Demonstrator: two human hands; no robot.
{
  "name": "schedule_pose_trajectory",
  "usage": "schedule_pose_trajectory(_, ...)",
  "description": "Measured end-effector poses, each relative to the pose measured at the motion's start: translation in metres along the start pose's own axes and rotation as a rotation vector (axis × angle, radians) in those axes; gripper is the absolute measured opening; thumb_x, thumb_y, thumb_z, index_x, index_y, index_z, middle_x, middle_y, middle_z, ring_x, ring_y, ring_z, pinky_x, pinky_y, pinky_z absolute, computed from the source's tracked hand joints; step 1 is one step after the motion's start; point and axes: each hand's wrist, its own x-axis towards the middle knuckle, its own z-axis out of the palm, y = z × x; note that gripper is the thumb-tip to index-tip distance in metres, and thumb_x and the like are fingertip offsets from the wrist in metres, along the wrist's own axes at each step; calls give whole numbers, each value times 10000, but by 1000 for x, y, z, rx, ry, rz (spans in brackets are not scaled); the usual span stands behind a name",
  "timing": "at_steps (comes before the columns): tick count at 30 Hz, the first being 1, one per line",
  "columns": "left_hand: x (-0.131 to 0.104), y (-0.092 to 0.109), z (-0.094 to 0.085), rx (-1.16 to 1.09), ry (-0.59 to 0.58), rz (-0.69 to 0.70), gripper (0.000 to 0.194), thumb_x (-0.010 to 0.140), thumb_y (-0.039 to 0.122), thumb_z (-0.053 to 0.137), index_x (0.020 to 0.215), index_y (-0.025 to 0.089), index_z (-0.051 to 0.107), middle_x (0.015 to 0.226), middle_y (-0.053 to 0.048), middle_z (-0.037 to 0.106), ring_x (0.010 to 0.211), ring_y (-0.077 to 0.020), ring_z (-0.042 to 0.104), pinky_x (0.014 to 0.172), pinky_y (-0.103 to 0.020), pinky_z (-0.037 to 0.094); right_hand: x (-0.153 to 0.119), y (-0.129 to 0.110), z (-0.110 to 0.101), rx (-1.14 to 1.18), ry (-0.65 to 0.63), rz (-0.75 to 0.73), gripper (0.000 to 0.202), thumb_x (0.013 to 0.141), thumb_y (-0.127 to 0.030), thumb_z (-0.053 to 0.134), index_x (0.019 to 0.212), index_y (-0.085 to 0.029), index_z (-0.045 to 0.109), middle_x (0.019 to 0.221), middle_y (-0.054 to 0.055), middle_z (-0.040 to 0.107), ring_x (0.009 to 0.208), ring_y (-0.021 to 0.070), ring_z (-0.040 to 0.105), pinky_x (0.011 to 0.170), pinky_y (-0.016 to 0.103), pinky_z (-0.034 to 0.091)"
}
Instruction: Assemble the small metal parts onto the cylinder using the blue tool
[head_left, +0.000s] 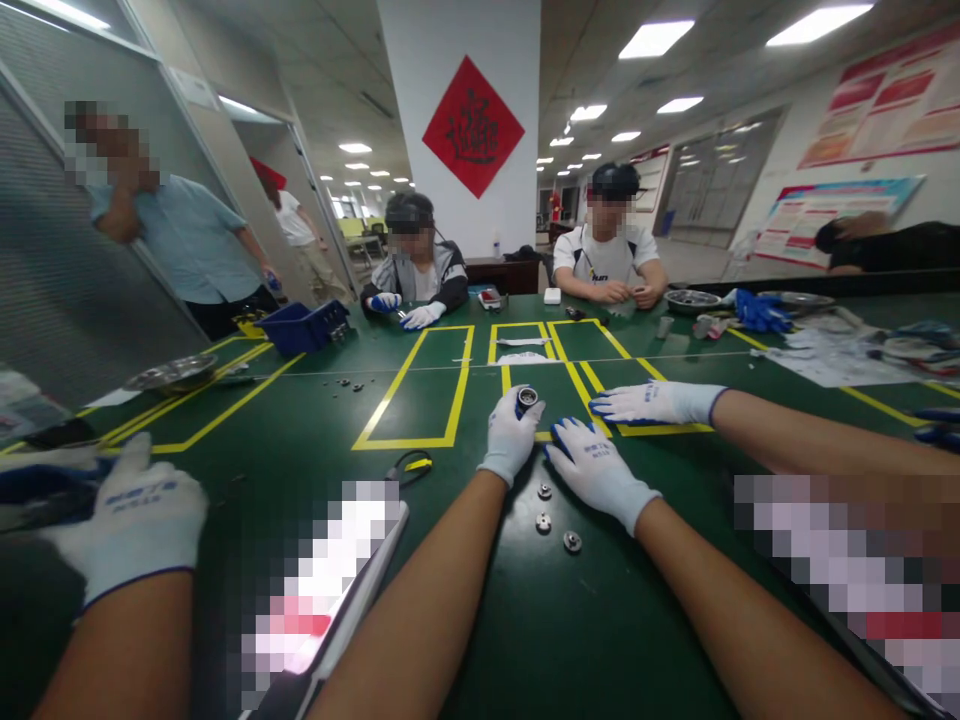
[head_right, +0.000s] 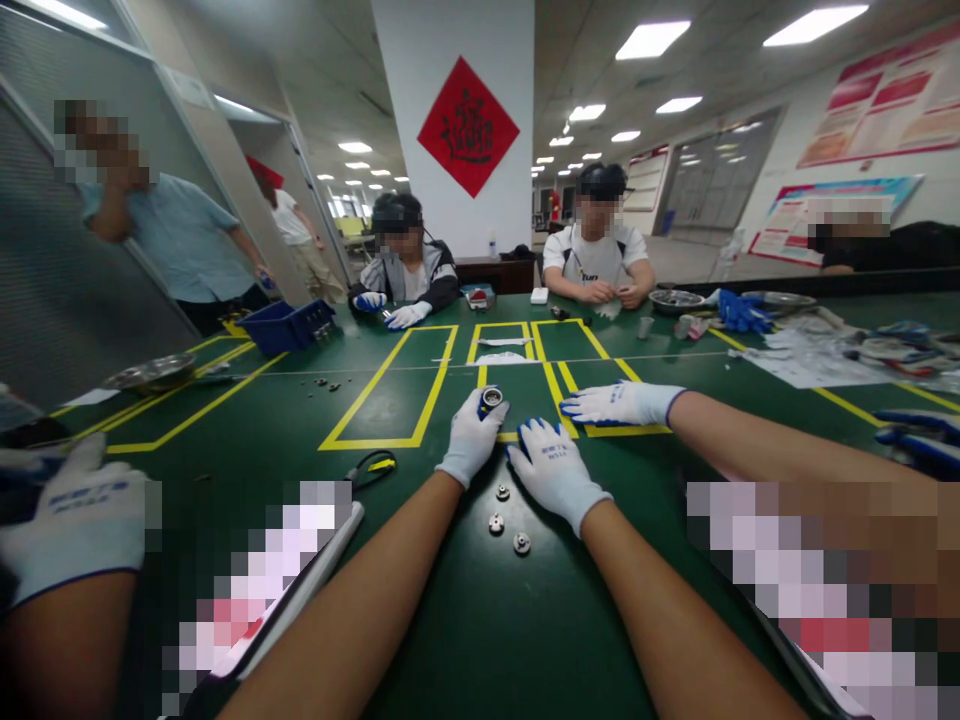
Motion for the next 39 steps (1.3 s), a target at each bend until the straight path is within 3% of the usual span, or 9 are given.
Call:
schedule_pose_trajectory(5, -4, 5, 1, -15, -92, 43, 358, 890, 393, 685, 1191, 203, 645, 1122, -62, 746, 1055, -200, 687, 984, -324, 510, -1, -1, -2, -57, -34, -28, 454, 975, -421, 505, 1315, -152, 643, 1448, 190, 581, 1396, 336, 491, 1179, 564, 326)
schedule_pose_trajectory(9, -4, 3, 2, 11, -99, 30, 378, 831, 419, 747, 1119, 191, 655, 1072, -61, 751, 1013, -217, 689, 947, -337, 521, -1, -1, -1, -6, 35, -35, 429, 970, -377, 508, 1294, -133, 650, 1380, 193, 631, 1333, 324, 548, 1164, 536, 365)
schedule_pose_trajectory(13, -3, 4, 2, 50, -99, 22, 328, 869, 440, 697, 1077, 189, 654, 1030, -61, 745, 981, -214, 686, 927, -347, 523, 0, 0, -3, 92, 136, -18, 423, 950, -342, 519, 1294, -123, 632, 1311, 175, 665, 1240, 297, 606, 1101, 468, 448)
schedule_pose_trajectory(22, -2, 2, -2, -4, -180, 111, 309, 849, 370, 720, 1093, 191, 653, 1062, -46, 732, 994, -190, 679, 936, -313, 523, 1, -3, -20, 115, 298, 86, 217, 920, -373, 564, 935, -200, 694, 932, 89, 730, 882, 254, 674, 839, 377, 522)
schedule_pose_trajectory(27, -4, 5, -2, 37, -241, 169, 307, 858, 302, 704, 1144, 206, 650, 1096, -34, 735, 1029, -192, 677, 970, -317, 522, -2, -10, -27, 163, 392, 47, 274, 970, -379, 510, 997, -215, 727, 984, 89, 760, 930, 248, 699, 890, 363, 524)
schedule_pose_trajectory(33, -5, 4, 4, 123, -255, 301, 341, 840, 186, 666, 1180, 206, 666, 1200, -70, 684, 1128, -222, 639, 1035, -355, 505, -4, -16, -26, 196, 354, 9, 302, 994, -346, 478, 1069, -226, 745, 1049, 75, 773, 962, 233, 716, 925, 345, 531)
schedule_pose_trajectory(39, -8, 4, 6, 206, -313, 351, 358, 872, 205, 622, 1227, 237, 662, 1193, -64, 649, 1089, -212, 639, 1011, -350, 523, -3, -13, -23, 215, 314, 24, 318, 989, -332, 472, 1125, -222, 737, 1104, 81, 771, 1008, 242, 714, 946, 359, 530)
